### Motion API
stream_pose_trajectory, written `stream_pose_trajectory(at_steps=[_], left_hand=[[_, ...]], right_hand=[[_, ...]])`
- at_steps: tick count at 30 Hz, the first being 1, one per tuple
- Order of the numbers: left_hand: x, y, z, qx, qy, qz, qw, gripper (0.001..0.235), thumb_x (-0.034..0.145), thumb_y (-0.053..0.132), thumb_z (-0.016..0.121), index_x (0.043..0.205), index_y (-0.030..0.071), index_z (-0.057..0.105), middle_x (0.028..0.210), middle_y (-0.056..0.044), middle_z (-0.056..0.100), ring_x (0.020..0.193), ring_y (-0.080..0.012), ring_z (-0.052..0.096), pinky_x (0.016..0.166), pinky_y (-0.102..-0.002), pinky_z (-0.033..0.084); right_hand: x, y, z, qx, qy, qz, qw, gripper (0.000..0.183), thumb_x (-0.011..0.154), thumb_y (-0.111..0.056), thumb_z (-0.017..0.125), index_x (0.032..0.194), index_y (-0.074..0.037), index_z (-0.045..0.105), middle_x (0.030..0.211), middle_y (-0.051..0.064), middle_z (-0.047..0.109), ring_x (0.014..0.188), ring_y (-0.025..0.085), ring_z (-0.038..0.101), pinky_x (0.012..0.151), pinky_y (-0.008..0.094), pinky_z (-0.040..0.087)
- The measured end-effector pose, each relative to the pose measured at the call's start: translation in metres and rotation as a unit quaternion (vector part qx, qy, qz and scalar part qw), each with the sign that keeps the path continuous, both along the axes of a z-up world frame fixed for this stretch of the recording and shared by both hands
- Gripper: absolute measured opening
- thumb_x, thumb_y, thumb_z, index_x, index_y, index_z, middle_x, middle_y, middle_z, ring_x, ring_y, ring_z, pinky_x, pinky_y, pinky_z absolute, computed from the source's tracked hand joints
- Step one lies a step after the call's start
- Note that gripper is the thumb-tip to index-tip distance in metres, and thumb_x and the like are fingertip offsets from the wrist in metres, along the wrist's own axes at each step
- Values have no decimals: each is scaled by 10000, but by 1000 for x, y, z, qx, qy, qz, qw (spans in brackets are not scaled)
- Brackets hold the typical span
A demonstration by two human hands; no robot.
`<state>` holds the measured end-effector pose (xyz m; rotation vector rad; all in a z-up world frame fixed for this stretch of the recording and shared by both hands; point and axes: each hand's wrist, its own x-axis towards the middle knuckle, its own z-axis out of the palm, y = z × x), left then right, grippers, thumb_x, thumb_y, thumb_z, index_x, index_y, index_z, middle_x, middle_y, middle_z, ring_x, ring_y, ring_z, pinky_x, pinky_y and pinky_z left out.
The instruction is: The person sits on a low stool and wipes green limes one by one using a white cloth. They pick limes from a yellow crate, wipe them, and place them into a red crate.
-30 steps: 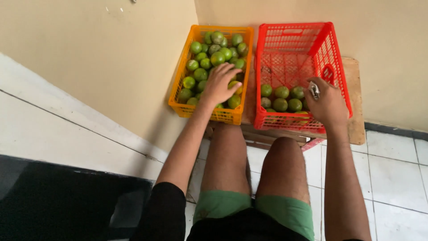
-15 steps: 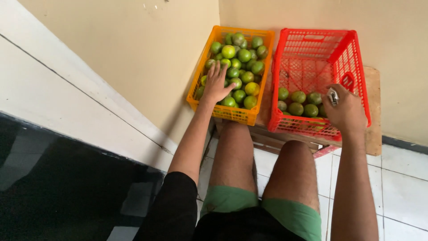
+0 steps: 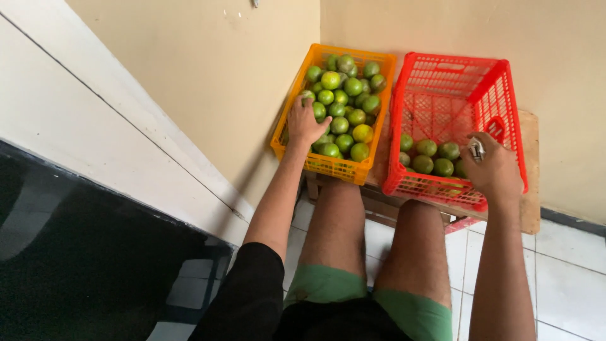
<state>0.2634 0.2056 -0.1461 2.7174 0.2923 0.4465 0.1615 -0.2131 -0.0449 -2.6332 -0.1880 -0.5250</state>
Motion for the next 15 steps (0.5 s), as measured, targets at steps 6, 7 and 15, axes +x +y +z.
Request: stream_pose_trajectory(at_steps=[6, 7, 15], left_hand=[[7, 1, -15, 49, -43, -6, 998, 731, 833, 544, 749, 1386, 98, 576, 1426, -175, 388, 1260, -385, 468, 1061, -526, 403], [7, 1, -16, 48, -42, -4, 998, 731, 833, 544, 749, 1386, 98, 576, 1426, -175, 388, 1260, -385, 468, 1061, -526, 403], [10, -3, -10, 53, 57, 4, 997, 793, 917, 596, 619, 1524, 117, 440, 1290, -229, 479, 1129, -369, 511, 988, -474, 404]], right_hand=[[-1, 4, 4, -20, 2, -11, 1000, 398, 990, -266, 746, 1343, -83, 733, 939, 228, 754, 734, 414, 704, 589, 494, 561], [-1, 4, 3, -21, 3, -9, 1000, 398, 990, -266, 746, 1343, -83, 733, 939, 228, 754, 734, 414, 704, 589, 494, 561], [-3, 4, 4, -10, 2, -9, 1000, 400, 1003, -250, 765, 1364, -80, 742, 792, 206, 706, 622, 343, 652, 530, 459, 522]])
